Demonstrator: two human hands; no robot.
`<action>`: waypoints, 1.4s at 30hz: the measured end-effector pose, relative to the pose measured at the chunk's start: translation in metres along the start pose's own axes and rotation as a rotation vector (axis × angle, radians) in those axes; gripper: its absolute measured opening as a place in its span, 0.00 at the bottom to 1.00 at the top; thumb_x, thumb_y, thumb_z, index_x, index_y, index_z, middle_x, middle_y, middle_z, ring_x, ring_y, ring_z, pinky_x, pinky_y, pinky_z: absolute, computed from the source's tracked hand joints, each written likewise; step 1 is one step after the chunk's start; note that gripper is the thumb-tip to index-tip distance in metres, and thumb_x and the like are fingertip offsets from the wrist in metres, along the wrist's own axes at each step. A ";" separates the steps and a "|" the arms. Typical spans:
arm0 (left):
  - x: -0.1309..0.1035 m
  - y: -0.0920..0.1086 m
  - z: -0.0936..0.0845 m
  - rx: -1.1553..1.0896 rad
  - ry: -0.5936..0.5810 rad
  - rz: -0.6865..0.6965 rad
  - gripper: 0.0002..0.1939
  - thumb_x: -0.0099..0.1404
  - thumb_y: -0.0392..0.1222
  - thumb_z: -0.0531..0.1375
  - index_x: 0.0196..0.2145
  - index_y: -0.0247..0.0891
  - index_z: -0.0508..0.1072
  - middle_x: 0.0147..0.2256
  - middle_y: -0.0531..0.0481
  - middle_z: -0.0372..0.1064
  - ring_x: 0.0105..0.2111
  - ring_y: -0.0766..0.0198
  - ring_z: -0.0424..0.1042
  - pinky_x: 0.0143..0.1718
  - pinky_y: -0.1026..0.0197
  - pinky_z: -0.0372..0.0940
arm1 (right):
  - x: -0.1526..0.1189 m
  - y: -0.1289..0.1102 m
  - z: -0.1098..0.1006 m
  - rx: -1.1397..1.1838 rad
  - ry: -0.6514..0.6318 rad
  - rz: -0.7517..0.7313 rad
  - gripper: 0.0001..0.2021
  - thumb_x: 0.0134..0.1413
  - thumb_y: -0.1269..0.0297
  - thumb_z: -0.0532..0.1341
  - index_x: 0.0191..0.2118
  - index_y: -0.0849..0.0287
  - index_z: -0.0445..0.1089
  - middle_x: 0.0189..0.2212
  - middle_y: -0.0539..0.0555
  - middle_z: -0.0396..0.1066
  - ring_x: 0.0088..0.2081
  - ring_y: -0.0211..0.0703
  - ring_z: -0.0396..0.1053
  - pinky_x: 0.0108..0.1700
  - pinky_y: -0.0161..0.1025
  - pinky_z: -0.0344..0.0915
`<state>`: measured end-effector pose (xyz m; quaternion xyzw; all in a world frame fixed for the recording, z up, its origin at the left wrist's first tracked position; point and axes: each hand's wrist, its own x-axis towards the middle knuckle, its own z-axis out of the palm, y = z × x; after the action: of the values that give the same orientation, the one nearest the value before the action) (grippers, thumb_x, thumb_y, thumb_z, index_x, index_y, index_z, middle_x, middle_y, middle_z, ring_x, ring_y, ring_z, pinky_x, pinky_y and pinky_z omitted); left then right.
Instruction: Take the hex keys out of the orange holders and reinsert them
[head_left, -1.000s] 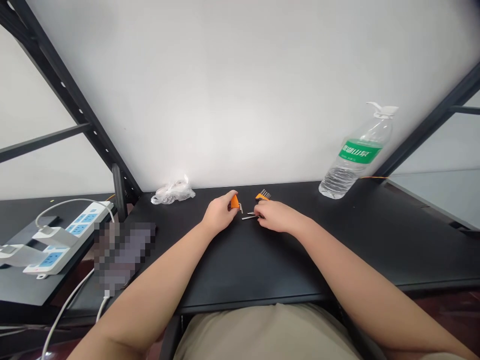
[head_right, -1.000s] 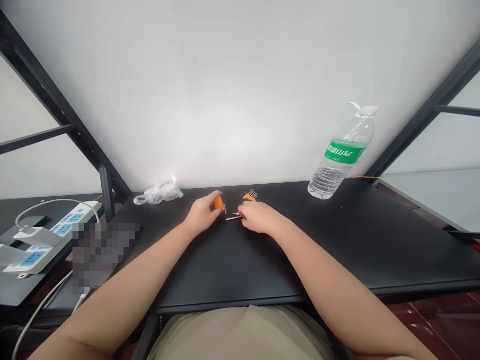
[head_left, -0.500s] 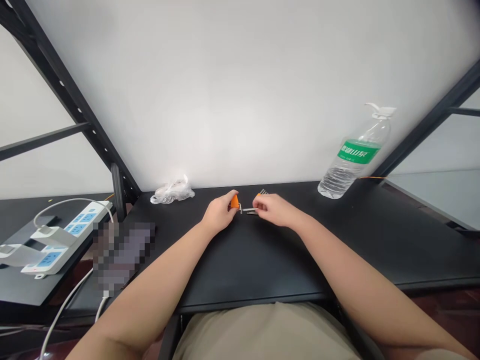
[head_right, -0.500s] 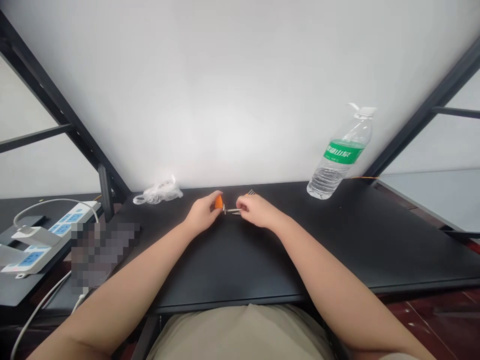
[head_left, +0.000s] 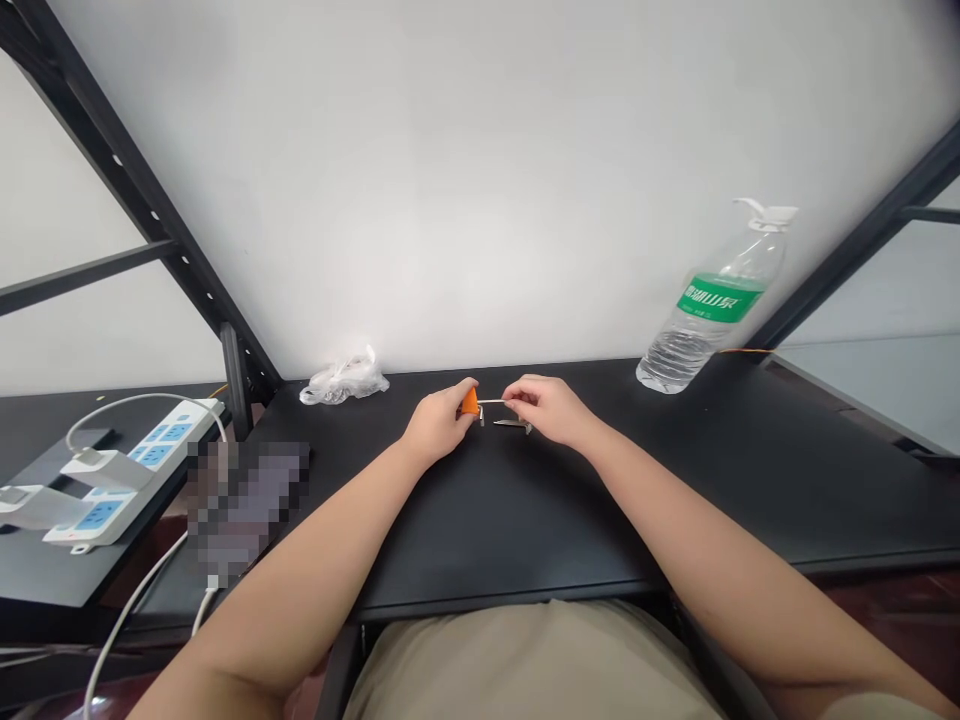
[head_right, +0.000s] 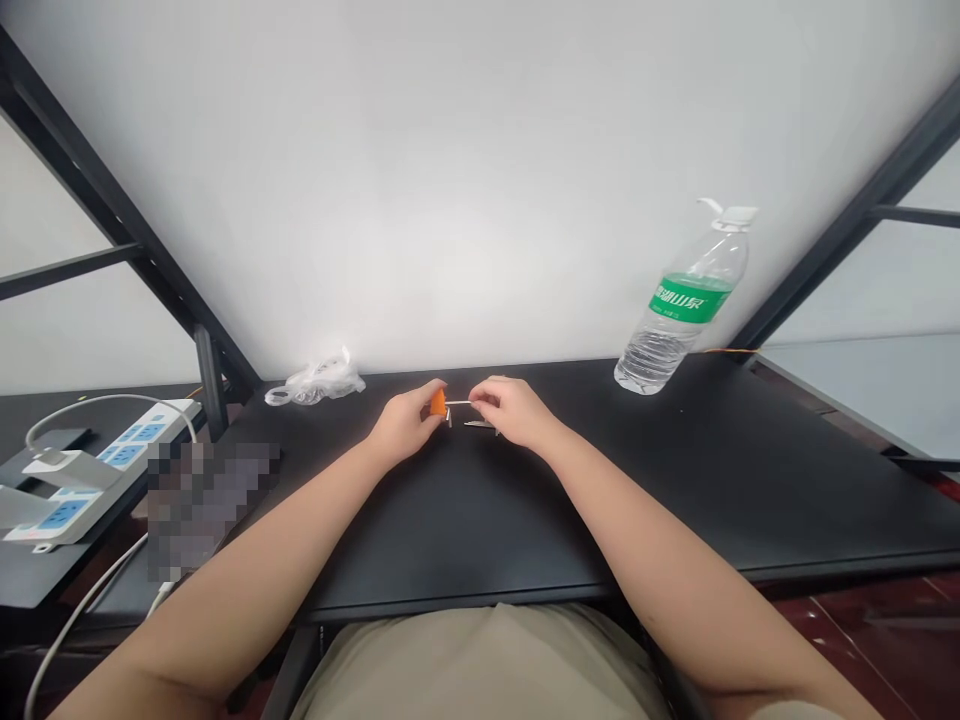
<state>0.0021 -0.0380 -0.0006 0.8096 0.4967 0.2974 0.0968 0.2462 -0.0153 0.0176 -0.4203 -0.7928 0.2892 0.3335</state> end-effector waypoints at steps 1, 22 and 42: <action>0.000 0.001 -0.001 0.013 -0.008 0.013 0.26 0.65 0.36 0.59 0.60 0.46 0.67 0.43 0.51 0.76 0.39 0.61 0.75 0.43 0.61 0.69 | 0.000 0.000 0.000 0.020 0.013 0.027 0.08 0.59 0.59 0.62 0.37 0.54 0.78 0.32 0.51 0.75 0.28 0.41 0.70 0.33 0.40 0.68; -0.004 0.018 0.000 0.065 0.032 0.064 0.19 0.65 0.38 0.60 0.53 0.48 0.70 0.40 0.54 0.76 0.36 0.63 0.76 0.39 0.63 0.67 | 0.003 0.001 0.027 0.880 -0.112 0.421 0.16 0.51 0.58 0.75 0.39 0.59 0.73 0.29 0.53 0.76 0.26 0.37 0.73 0.27 0.33 0.72; -0.002 0.004 0.004 -0.127 0.024 -0.065 0.26 0.62 0.41 0.64 0.58 0.47 0.72 0.44 0.52 0.78 0.42 0.60 0.77 0.47 0.61 0.71 | 0.003 0.014 -0.005 -0.555 -0.331 -0.010 0.04 0.55 0.68 0.63 0.32 0.56 0.76 0.37 0.54 0.74 0.35 0.44 0.70 0.34 0.38 0.61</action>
<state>0.0067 -0.0411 -0.0029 0.7816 0.5040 0.3347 0.1517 0.2551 -0.0052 0.0108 -0.4383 -0.8870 0.1249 0.0741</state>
